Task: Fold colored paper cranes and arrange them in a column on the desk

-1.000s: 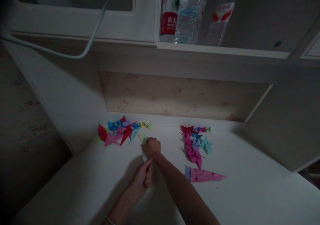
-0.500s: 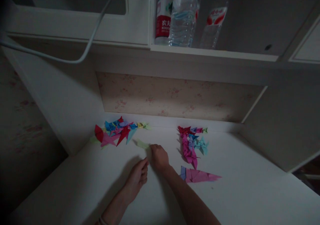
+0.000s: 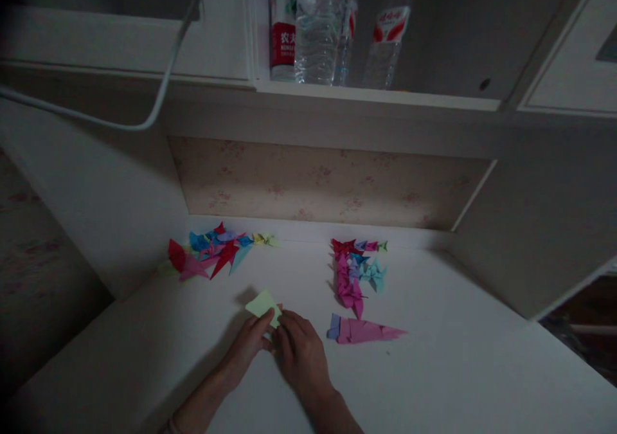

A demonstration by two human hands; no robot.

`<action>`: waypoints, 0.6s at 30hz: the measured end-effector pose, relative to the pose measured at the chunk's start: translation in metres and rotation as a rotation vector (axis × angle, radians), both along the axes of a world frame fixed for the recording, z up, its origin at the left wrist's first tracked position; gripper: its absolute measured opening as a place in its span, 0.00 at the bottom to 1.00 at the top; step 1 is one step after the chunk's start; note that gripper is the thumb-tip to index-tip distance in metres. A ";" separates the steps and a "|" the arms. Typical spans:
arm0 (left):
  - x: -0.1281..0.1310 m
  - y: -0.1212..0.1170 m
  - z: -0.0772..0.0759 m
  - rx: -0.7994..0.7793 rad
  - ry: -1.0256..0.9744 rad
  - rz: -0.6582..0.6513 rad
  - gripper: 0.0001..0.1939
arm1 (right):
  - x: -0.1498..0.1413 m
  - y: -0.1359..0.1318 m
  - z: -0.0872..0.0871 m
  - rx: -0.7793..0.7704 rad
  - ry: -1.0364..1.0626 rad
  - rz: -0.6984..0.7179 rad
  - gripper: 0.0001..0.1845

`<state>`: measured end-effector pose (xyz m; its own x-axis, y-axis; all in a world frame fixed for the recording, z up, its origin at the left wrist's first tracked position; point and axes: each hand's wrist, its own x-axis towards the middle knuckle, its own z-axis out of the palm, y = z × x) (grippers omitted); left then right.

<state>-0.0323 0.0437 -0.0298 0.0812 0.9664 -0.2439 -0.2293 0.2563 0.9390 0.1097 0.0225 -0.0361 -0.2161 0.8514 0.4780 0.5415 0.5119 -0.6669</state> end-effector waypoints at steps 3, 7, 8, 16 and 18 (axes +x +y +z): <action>-0.001 0.000 -0.003 0.018 0.004 -0.020 0.35 | 0.002 0.003 0.003 -0.218 0.236 -0.079 0.15; -0.003 -0.002 -0.003 0.021 0.087 -0.085 0.37 | 0.007 0.008 0.005 -0.386 0.379 -0.041 0.19; -0.004 -0.002 -0.002 0.023 0.103 -0.103 0.37 | 0.008 0.010 0.004 -0.400 0.397 -0.012 0.18; -0.001 -0.003 0.006 0.025 0.200 -0.124 0.27 | 0.013 0.018 -0.002 -0.514 0.538 -0.018 0.16; 0.000 -0.004 0.007 0.034 0.243 -0.109 0.26 | 0.014 0.018 0.001 -0.522 0.554 -0.010 0.15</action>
